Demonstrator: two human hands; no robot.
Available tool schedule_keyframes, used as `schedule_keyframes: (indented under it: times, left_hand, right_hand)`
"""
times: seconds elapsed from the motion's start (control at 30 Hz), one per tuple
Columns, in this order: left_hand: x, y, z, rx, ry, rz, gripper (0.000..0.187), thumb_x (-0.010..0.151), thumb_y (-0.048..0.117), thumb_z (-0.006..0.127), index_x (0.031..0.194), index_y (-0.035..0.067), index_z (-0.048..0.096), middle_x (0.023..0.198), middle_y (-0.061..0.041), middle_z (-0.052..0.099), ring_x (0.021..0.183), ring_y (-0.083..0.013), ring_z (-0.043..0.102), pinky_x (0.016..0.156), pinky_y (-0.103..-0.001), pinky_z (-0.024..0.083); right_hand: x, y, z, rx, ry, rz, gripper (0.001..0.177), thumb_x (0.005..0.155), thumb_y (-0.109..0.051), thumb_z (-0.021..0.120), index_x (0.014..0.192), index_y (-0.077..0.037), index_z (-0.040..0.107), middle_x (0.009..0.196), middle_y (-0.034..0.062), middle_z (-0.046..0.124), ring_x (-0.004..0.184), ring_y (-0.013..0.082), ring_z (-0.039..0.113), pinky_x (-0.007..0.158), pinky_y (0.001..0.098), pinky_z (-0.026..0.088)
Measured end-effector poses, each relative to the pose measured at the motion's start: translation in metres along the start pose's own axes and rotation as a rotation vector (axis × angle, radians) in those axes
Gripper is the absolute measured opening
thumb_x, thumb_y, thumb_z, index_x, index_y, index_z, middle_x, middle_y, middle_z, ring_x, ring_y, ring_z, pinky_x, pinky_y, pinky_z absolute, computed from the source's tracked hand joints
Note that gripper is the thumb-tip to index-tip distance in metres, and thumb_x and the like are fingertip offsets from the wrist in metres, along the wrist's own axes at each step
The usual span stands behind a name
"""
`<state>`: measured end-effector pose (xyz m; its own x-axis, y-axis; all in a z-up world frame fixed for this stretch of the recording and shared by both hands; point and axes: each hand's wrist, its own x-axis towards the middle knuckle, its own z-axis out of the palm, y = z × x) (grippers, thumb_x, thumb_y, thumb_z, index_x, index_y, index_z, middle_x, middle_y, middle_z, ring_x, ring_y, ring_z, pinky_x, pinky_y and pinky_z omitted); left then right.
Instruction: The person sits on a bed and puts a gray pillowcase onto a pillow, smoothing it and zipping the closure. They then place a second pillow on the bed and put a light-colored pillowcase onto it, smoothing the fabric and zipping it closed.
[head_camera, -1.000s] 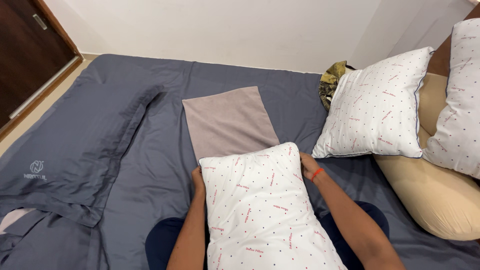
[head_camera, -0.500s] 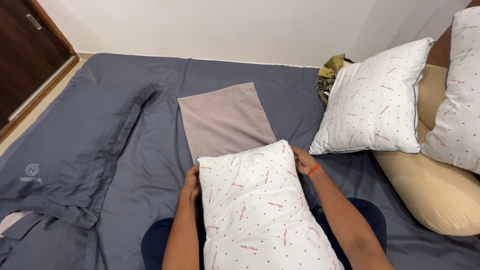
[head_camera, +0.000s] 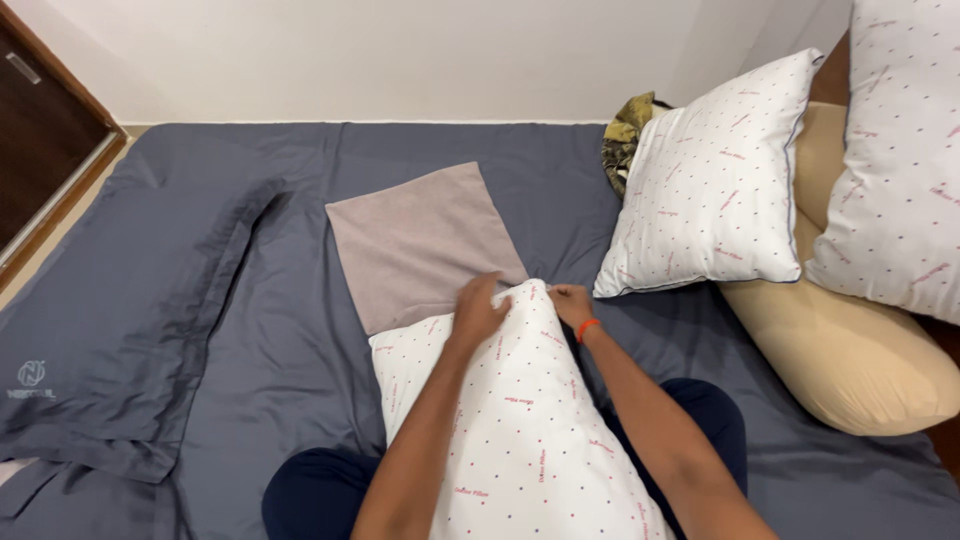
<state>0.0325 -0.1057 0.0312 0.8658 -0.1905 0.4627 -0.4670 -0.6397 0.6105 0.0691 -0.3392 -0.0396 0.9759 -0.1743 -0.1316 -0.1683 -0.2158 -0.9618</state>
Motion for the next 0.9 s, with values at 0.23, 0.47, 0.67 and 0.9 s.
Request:
schedule_keyframes:
  times: [0.23,0.47,0.67,0.9]
  left_hand:
    - [-0.013,0.042,0.059,0.099,-0.198,-0.177,0.044,0.084,0.029,0.077,0.12,0.005,0.068,0.121,-0.017,0.07,0.117,-0.0337,0.062,0.104,-0.045,0.045]
    - [-0.035,0.041,0.059,0.062,-0.098,-0.122,0.034,0.084,0.026,0.075,0.111,0.006,0.076,0.115,-0.013,0.073,0.111,-0.0318,0.064,0.101,-0.044,0.046]
    - [-0.038,0.051,0.056,0.146,-0.118,0.021,0.02,0.086,0.02,0.071,0.099,0.009,0.082,0.117,-0.008,0.075,0.11,-0.0274,0.065,0.099,-0.042,0.046]
    - [-0.042,0.053,0.058,0.217,-0.206,0.083,0.025,0.089,0.02,0.07,0.11,0.01,0.078,0.12,-0.005,0.074,0.113,-0.0251,0.062,0.098,-0.042,0.045]
  right_hand:
    - [-0.002,0.003,-0.012,-0.371,0.154,-0.231,0.02,0.075,-0.012,0.078,0.092,-0.001,0.077,0.085,0.0152,0.079,0.076,0.0227,0.077,0.074,0.0312,0.058]
    - [-0.023,-0.011,-0.006,-0.664,0.336,-0.563,0.013,0.069,-0.004,0.078,0.082,-0.006,0.079,0.087,0.0188,0.074,0.082,0.0392,0.07,0.074,0.0465,0.057]
    - [-0.001,0.009,-0.006,-0.328,0.102,-0.391,0.006,0.085,-0.006,0.07,0.087,-0.001,0.07,0.076,0.0135,0.073,0.066,0.028,0.072,0.065,0.0389,0.056]
    - [0.006,0.009,-0.003,-0.127,-0.069,-0.301,0.006,0.094,-0.006,0.066,0.094,-0.001,0.068,0.069,0.0012,0.064,0.06,0.0103,0.054,0.056,0.0298,0.046]
